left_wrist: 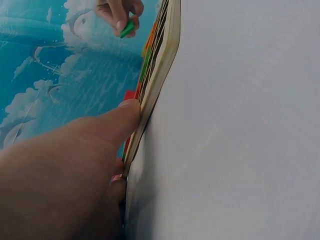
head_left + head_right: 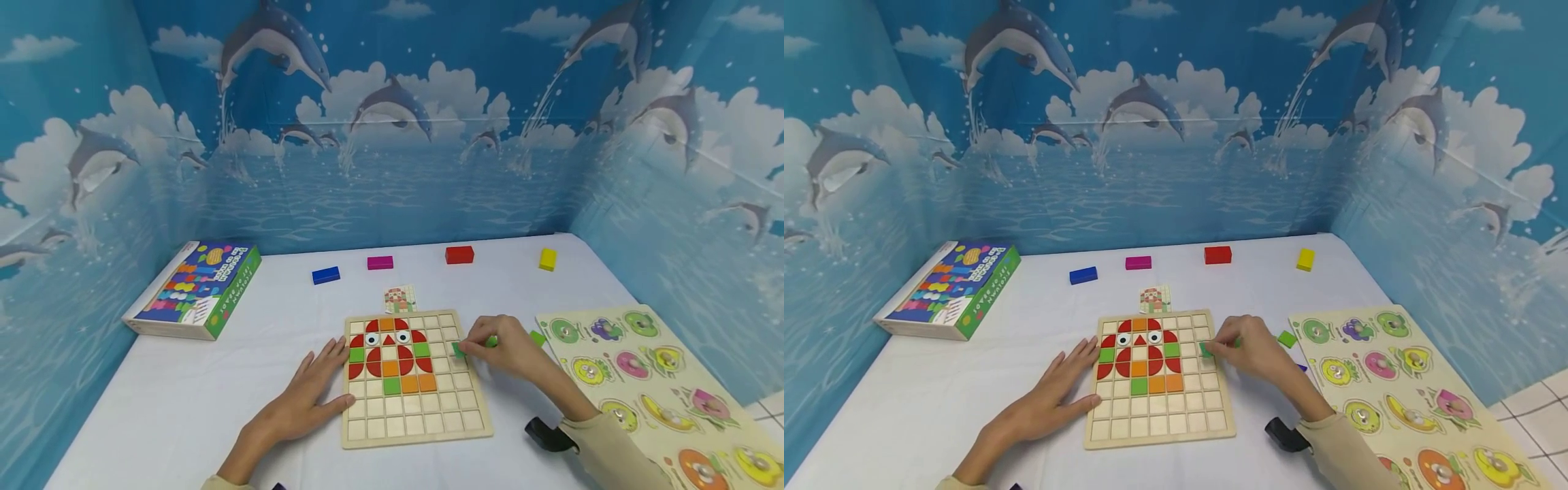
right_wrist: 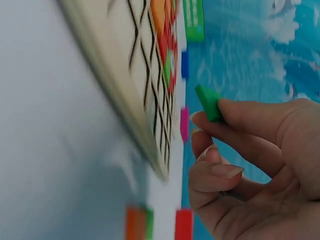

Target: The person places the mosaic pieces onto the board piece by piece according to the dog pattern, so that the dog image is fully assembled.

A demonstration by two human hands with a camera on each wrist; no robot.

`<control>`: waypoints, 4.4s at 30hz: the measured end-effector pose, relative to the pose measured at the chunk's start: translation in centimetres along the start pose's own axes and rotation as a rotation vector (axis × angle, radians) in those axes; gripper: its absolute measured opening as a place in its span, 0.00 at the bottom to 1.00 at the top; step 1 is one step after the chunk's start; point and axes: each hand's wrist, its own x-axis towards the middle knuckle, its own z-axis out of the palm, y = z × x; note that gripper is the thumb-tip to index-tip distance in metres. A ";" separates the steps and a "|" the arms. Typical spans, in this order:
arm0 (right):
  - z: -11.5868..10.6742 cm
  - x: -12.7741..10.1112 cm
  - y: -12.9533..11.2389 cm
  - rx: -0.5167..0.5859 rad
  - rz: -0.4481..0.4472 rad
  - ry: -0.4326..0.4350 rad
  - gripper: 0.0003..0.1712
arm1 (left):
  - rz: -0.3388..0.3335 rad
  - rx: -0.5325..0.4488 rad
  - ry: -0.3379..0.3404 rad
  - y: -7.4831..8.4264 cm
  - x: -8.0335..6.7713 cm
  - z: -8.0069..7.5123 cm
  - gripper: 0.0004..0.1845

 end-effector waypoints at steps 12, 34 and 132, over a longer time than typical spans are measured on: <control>3.7 -1.0 -1.7 0.060 0.086 -0.054 0.04 | -0.003 0.004 -0.018 0.0 0.2 0.0 0.47; 3.5 -0.8 -1.7 0.072 0.033 -0.165 0.10 | -0.001 0.008 -0.012 0.2 0.1 -0.1 0.46; 0.3 0.8 1.3 0.172 -0.073 -0.356 0.06 | -0.031 0.007 -0.033 0.1 0.0 -0.2 0.48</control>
